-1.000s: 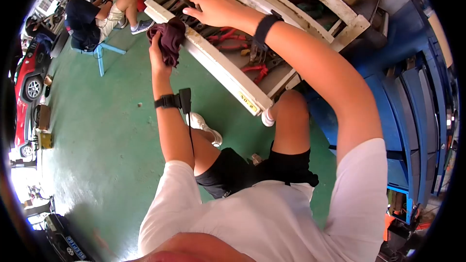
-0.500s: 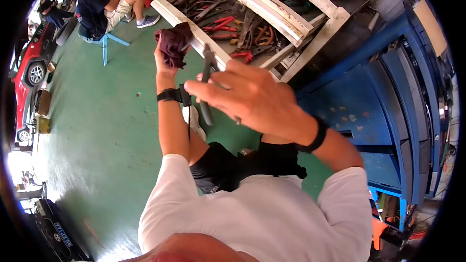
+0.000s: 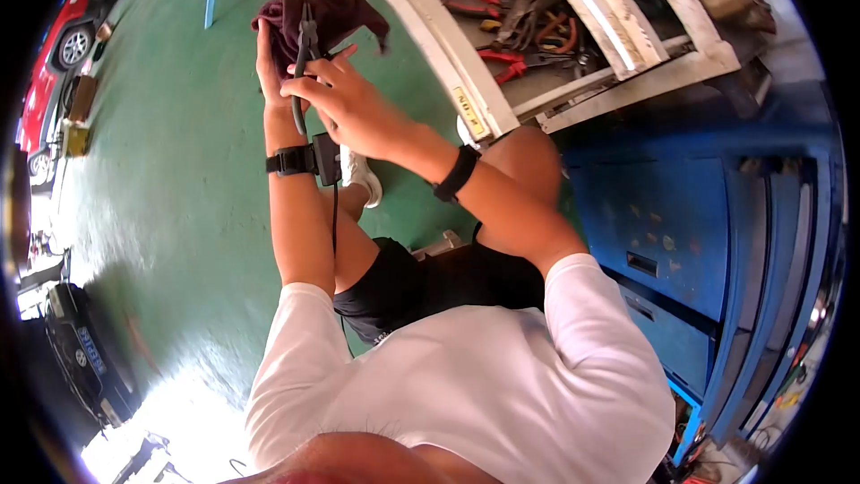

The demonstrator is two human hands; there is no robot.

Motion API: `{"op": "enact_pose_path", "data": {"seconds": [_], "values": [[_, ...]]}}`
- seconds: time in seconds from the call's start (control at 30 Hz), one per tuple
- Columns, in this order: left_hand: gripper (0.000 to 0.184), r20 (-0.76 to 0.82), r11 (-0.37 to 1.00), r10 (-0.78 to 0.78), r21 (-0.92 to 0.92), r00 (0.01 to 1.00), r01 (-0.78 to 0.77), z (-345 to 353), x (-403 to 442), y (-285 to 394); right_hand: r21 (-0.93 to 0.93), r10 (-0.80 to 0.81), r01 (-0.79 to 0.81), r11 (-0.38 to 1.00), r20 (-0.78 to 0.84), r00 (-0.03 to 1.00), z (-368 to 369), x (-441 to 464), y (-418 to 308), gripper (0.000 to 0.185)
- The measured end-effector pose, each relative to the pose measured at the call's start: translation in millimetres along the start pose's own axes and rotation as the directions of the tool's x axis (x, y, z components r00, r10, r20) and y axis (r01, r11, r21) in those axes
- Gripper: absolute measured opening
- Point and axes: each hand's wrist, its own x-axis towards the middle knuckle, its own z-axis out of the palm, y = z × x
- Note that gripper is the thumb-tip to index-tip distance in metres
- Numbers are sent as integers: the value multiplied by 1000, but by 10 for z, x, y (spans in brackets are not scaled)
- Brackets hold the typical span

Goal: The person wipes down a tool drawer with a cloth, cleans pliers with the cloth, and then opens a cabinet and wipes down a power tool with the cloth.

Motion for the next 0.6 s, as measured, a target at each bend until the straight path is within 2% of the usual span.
{"op": "enact_pose_path", "data": {"seconds": [0.07,0.1,0.13,0.17,0.2,0.23,0.27,0.33,0.37,0.4,0.47,0.5,0.53,0.6], "values": [[70,-21,992,39,124,999,-36,-55,-26,45,17,20,-21,1000,63,998,86,-20,167,56],[64,39,994,59,95,998,-62,-78,3,47,-7,3,-3,1000,92,996,99,8,204,56],[64,30,992,62,105,998,-65,-141,33,92,-33,-13,17,999,122,992,101,16,225,56],[63,52,993,36,107,998,-42,-212,68,134,-15,73,-71,997,213,974,66,-8,244,65],[61,75,994,10,108,997,-18,-214,71,154,-6,72,-72,997,214,974,46,0,268,65],[52,14,990,58,127,998,-59,-209,81,152,1,96,-99,995,252,963,36,6,299,72],[52,6,990,54,131,999,-54,-212,76,153,7,121,-128,992,287,950,48,-3,326,79],[42,-148,958,95,282,984,-50,-251,83,154,62,135,-154,986,241,961,142,-78,386,83],[34,-158,970,126,227,979,-88,-276,107,129,78,130,-151,985,231,964,195,-124,412,84],[34,-167,969,121,233,979,-80,-288,110,133,94,128,-151,984,223,966,233,-148,412,86],[30,-171,915,242,368,955,-166,-313,78,134,129,101,-126,984,189,977,287,-189,437,85],[26,-202,929,242,332,949,-166,-362,95,168,150,57,-82,985,160,985,262,-193,446,84],[24,-171,880,344,402,923,-254,-343,88,184,144,64,-88,986,163,985,207,-182,448,84],[32,-167,790,474,514,865,-334,-342,83,228,426,278,-397,813,316,907,129,-211,401,76]]}}
